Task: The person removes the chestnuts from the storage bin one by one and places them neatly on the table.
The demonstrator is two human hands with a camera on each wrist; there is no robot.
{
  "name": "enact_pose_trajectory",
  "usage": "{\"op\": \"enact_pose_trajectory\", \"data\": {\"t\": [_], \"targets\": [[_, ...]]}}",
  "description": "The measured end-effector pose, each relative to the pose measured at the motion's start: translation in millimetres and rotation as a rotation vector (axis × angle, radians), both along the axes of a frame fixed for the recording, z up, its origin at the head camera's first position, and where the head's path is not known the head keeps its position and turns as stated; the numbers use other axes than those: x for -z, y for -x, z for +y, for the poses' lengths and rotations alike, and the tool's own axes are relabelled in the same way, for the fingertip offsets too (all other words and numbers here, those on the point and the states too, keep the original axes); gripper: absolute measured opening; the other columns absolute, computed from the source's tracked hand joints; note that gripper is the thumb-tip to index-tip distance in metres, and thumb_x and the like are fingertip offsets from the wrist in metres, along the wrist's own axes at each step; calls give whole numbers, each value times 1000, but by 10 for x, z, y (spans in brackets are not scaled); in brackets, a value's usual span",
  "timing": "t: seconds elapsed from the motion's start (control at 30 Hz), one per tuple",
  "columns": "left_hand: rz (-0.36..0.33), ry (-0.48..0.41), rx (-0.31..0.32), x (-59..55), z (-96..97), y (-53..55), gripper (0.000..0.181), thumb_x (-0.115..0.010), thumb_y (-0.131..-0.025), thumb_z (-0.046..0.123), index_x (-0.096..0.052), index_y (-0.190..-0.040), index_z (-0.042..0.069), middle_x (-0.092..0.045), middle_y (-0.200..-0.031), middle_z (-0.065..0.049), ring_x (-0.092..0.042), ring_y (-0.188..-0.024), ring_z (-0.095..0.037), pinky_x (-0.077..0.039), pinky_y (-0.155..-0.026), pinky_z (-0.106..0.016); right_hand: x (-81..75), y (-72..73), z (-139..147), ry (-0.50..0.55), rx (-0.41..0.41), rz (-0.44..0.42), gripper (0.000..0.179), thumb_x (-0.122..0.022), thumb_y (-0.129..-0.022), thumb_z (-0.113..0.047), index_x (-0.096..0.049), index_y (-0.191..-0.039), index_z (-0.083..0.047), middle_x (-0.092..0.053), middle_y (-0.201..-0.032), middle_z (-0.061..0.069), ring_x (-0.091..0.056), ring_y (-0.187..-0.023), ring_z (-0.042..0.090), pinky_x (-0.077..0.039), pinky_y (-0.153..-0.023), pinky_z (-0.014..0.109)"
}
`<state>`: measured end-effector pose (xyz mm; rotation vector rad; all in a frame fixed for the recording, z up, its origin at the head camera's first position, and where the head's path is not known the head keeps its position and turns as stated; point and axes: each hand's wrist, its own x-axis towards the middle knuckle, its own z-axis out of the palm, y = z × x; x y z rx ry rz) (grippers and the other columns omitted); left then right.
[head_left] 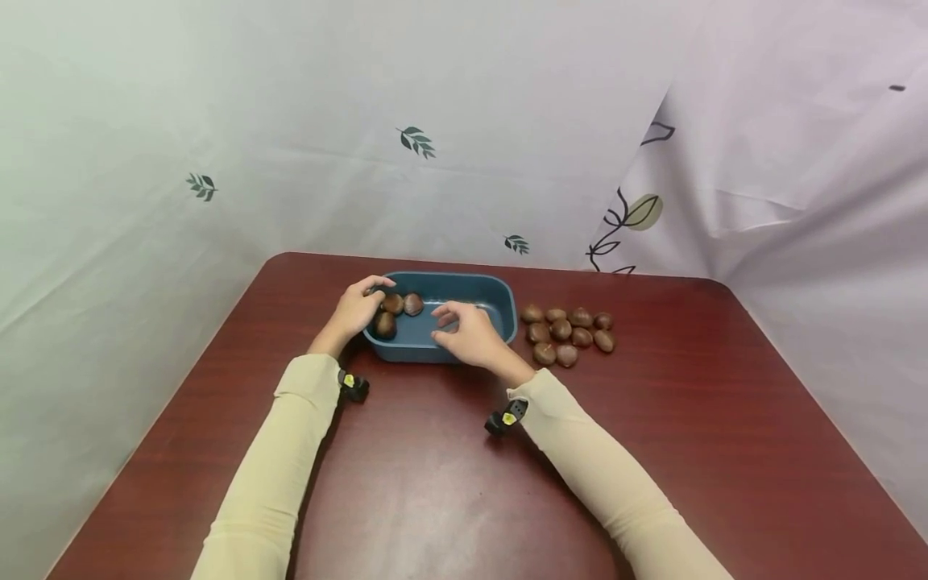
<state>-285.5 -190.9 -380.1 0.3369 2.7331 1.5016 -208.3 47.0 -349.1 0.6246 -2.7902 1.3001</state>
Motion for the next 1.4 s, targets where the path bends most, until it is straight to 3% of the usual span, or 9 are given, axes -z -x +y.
{"op": "enact_pose_trajectory", "data": {"t": [0.07,0.17,0.27,0.33,0.7,0.97,1.13,1.23,1.4], "targets": [[2,-6,-6,-3,10,-14,35,-41,-102,17,-60,-130,15,-55,-127,-17,-41,-64,-23,-37,-73,-40,2,8,-30,-7,-7,-9,34,-70,-91,-13,-65,-124,-5,-70,-113,15,-68,-91,24,-55,-76,36],[7,-20,-14,-7,19,-29,35,-42,-101,17,-61,-129,13,-46,-147,-14,-51,-97,-32,-34,-83,-44,7,42,-83,-24,-17,-22,35,-70,-91,-12,-65,-125,-4,-70,-112,13,-68,-92,23,-54,-76,36],[4,-28,-17,1,18,-26,34,-42,-101,17,-61,-129,14,-42,-152,-13,-43,-129,-38,-33,-91,-49,11,96,-136,-47,-23,-48,37,-70,-91,-12,-64,-126,-4,-70,-110,11,-67,-93,22,-53,-77,36],[-2,-26,-14,8,17,-21,35,-42,-101,18,-61,-130,13,-41,-152,-14,-36,-139,-38,-32,-96,-52,18,135,-166,-57,-28,-77,38,-71,-90,-11,-64,-127,-4,-71,-108,9,-66,-91,21,-53,-76,34],[-3,-37,-6,-5,16,7,35,-42,-101,17,-61,-130,13,-42,-151,-14,-35,-139,-38,-32,-99,-53,55,313,-325,-83,-31,-97,40,-77,-85,-9,-66,-123,-4,-72,-101,9,-67,-91,21,-53,-79,34],[-20,-28,1,17,-16,-12,36,-40,-102,18,-59,-132,14,-42,-150,-14,-34,-140,-39,-32,-94,-51,71,336,-422,-140,-43,-128,44,-75,-88,-13,-62,-129,-4,-68,-113,11,-64,-101,22,-53,-80,33],[-11,-22,-4,20,-18,-9,36,-40,-102,18,-59,-132,13,-42,-150,-14,-37,-136,-40,-32,-91,-49,77,380,-467,-155,-54,-168,47,-76,-88,-16,-61,-131,-5,-65,-123,11,-64,-102,20,-53,-82,32],[-17,-33,-5,12,-18,-8,35,-40,-102,18,-59,-132,13,-44,-149,-15,-45,-118,-44,-34,-87,-49,82,421,-492,-141,-78,-203,49,-77,-87,-16,-61,-131,-5,-62,-128,10,-64,-102,19,-53,-80,29],[-17,-28,4,18,-25,0,36,-40,-103,18,-59,-132,13,-42,-151,-15,-44,-123,-43,-34,-82,-46,98,464,-538,-59,-133,-298,49,-76,-87,-12,-59,-132,-5,-60,-123,12,-63,-100,18,-53,-74,25]]}}
